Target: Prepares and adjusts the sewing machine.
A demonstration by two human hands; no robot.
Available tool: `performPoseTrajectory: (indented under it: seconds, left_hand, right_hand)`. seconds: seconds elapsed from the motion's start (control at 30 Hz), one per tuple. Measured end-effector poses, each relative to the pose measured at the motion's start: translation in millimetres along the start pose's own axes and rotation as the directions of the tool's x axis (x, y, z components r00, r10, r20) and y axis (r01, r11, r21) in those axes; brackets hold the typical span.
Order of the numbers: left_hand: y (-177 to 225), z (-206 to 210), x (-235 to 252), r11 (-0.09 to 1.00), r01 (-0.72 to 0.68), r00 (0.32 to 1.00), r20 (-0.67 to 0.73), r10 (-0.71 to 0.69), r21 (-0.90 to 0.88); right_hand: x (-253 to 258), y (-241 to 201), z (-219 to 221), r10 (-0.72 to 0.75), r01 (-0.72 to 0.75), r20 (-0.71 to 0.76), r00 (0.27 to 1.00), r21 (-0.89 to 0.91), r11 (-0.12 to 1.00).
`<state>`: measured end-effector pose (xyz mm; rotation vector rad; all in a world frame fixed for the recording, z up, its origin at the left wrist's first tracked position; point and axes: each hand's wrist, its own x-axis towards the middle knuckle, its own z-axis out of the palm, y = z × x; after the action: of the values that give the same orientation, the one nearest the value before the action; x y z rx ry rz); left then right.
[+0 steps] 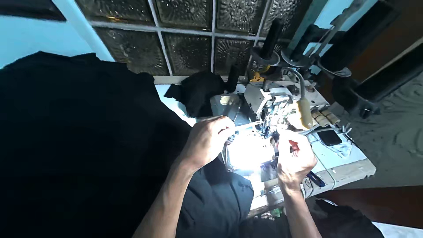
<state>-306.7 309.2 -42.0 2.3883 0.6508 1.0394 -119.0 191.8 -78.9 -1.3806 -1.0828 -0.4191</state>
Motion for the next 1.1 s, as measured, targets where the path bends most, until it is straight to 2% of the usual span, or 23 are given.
performPoseTrajectory:
  seconds: [0.1,0.23,0.47,0.57,0.63,0.77,0.93,1.1]
  left_hand:
    - [0.5,-6.7,0.1,0.999,0.009,1.0,-0.01,-0.009,-0.032]
    - [5.7,-11.0,2.0,0.997,-0.015,0.995,-0.099,0.007,-0.08]
    - [8.2,4.8,1.4,0.994,-0.098,0.977,-0.187,0.104,0.045]
    - [26.2,-3.6,-1.1,0.999,-0.021,0.995,-0.099,0.024,0.03]
    - [26.2,0.7,-0.6,1.0,0.021,0.993,-0.118,-0.018,0.021]
    - [12.0,15.2,3.9,0.986,-0.091,0.967,-0.225,0.12,0.137]
    - [14.9,19.5,8.7,0.938,-0.148,0.949,-0.224,0.224,0.313]
    - [19.7,24.1,11.2,0.919,-0.163,0.941,-0.223,0.254,0.36]
  right_hand:
    - [-13.8,5.5,0.1,-0.043,0.042,-0.002,0.999,-0.088,0.995]
    - [-40.8,12.5,-13.7,-0.047,0.058,0.078,0.996,-0.138,0.989]
    - [-72.7,10.0,-37.9,0.038,-0.006,0.22,0.975,-0.143,0.99]
    - [-81.6,10.4,-47.9,0.077,-0.023,0.275,0.958,-0.196,0.98]
    - [-92.0,14.5,-53.1,0.051,0.021,0.283,0.958,-0.247,0.969]
    - [-101.1,21.4,-52.3,-0.043,0.124,0.285,0.958,-0.276,0.953]
    - [-101.2,21.2,-51.0,-0.06,0.149,0.281,0.958,-0.308,0.94]
    - [-100.3,21.7,-51.1,-0.073,0.171,0.306,0.949,-0.309,0.935]
